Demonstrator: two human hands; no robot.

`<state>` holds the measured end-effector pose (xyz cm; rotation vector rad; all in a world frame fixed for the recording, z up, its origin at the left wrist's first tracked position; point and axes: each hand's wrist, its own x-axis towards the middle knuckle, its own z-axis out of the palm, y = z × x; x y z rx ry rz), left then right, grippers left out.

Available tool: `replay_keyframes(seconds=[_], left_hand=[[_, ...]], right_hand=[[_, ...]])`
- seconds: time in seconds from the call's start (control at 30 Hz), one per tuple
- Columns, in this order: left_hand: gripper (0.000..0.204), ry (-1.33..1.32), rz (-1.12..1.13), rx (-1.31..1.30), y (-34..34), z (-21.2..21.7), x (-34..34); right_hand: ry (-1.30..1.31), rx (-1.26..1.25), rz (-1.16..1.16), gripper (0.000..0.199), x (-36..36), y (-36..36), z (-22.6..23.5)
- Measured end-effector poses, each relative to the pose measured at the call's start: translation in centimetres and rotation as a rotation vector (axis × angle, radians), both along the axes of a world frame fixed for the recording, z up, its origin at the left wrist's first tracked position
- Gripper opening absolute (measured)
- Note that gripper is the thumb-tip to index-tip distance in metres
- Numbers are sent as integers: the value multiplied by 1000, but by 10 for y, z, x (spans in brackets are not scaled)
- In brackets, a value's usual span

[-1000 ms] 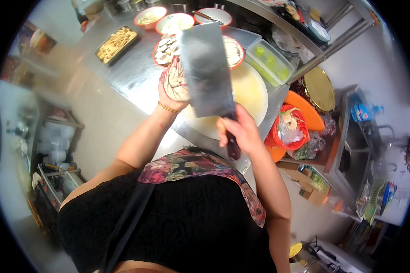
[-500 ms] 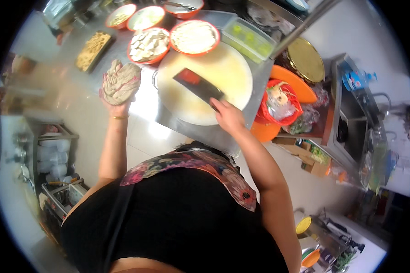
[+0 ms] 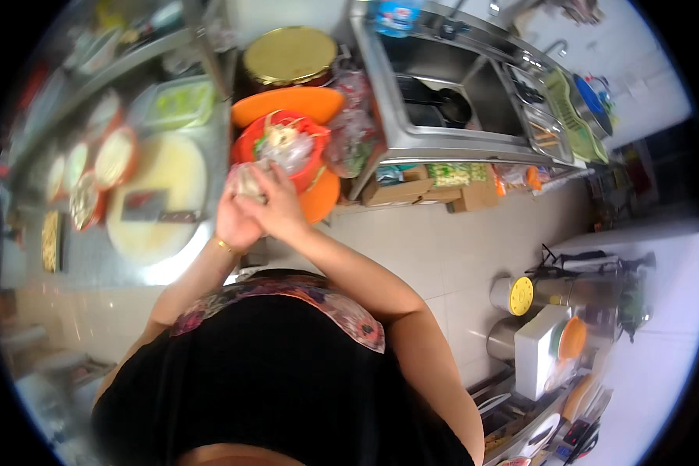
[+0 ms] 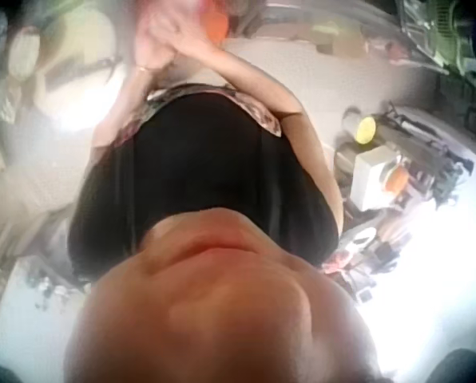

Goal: The person chops vegetables with a cleaver on a cutting board, rinses a cloth at a sink, and then places noodles, sliced cabbage, and sauce into a black bowl.

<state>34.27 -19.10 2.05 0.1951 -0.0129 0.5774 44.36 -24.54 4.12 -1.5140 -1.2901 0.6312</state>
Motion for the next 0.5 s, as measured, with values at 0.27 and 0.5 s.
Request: replay_keyframes(seconds=[0.27, 0.5], left_hand=[[37, 430, -5, 253, -9, 51, 246], [46, 736, -34, 164, 33, -11, 243]], right_hand=[[-103, 185, -369, 47, 241, -18, 27], [-842, 23, -205, 36, 371, -9, -53]])
